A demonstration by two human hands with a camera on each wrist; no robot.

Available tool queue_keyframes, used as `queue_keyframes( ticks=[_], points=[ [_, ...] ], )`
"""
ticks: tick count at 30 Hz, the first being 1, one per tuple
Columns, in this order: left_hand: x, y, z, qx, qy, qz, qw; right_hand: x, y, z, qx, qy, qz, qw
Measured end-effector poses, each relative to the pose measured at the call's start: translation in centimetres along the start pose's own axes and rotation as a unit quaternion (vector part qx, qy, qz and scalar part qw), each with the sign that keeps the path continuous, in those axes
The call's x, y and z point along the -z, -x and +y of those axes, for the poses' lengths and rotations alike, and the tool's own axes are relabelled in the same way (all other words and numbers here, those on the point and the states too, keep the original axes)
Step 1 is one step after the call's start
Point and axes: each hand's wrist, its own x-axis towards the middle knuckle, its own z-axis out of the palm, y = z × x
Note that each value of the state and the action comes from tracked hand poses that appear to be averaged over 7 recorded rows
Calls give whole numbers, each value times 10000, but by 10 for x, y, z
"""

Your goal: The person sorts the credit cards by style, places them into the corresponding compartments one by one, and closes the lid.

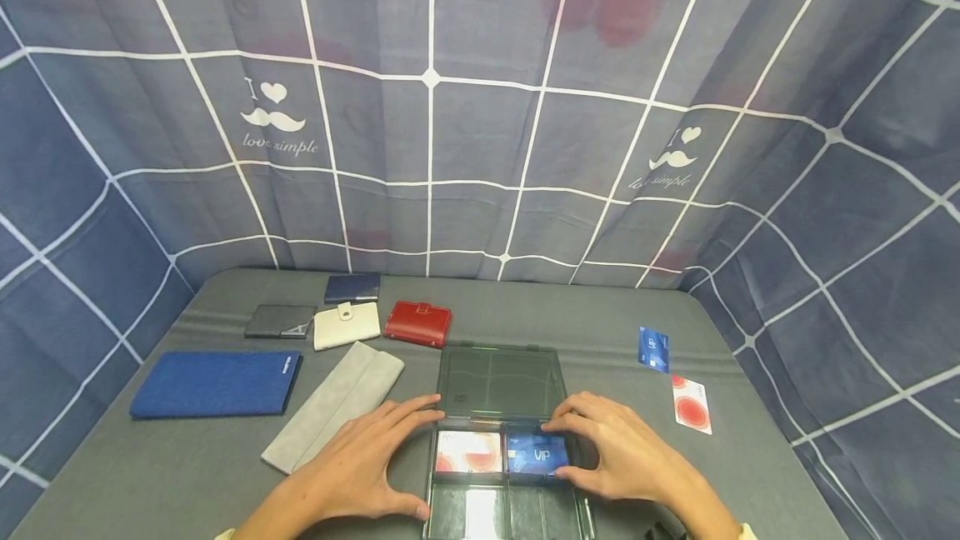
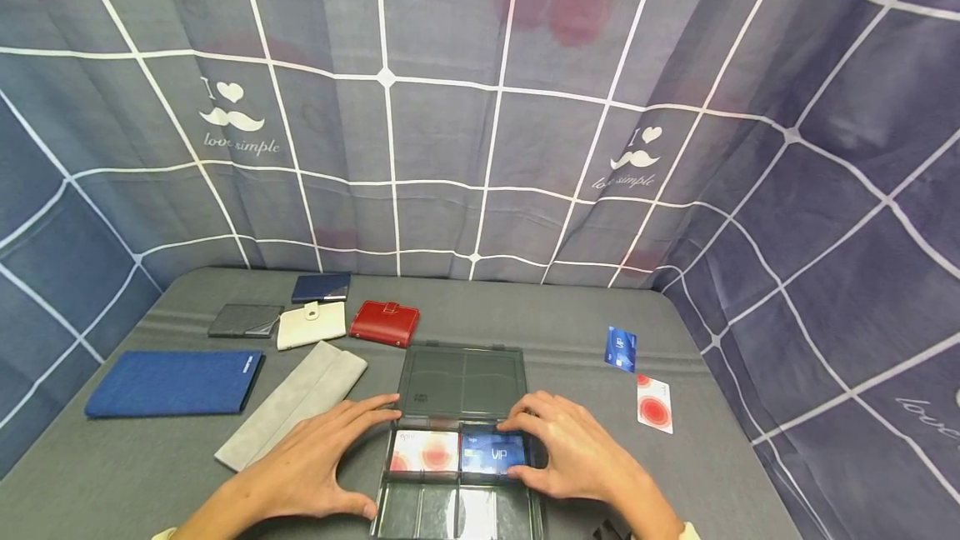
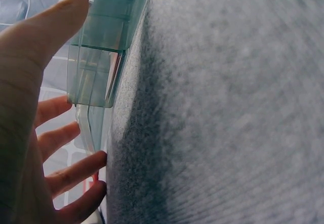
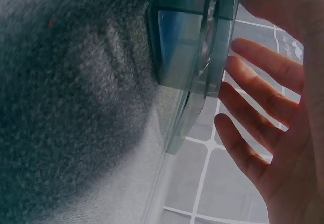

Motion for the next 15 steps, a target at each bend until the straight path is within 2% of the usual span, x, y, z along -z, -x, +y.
queue_keyframes(
  ticks=[3, 6, 11, 15],
  points=[
    [0, 1, 0, -20, -1, 47, 10000, 0, 1, 12, -332, -112, 62, 9994],
    [-1, 1, 0, -21, 16, 67, 10000, 2, 4, 31, -960, 127, 293, 9949],
    [-2, 1, -1, -57, 39, 89, 9999, 9, 14, 72, -2149, 703, 737, 9713],
    [-2, 0, -1, -118, 25, 147, 9998, 17, 23, 101, -2884, 743, 713, 9519]
  ],
)
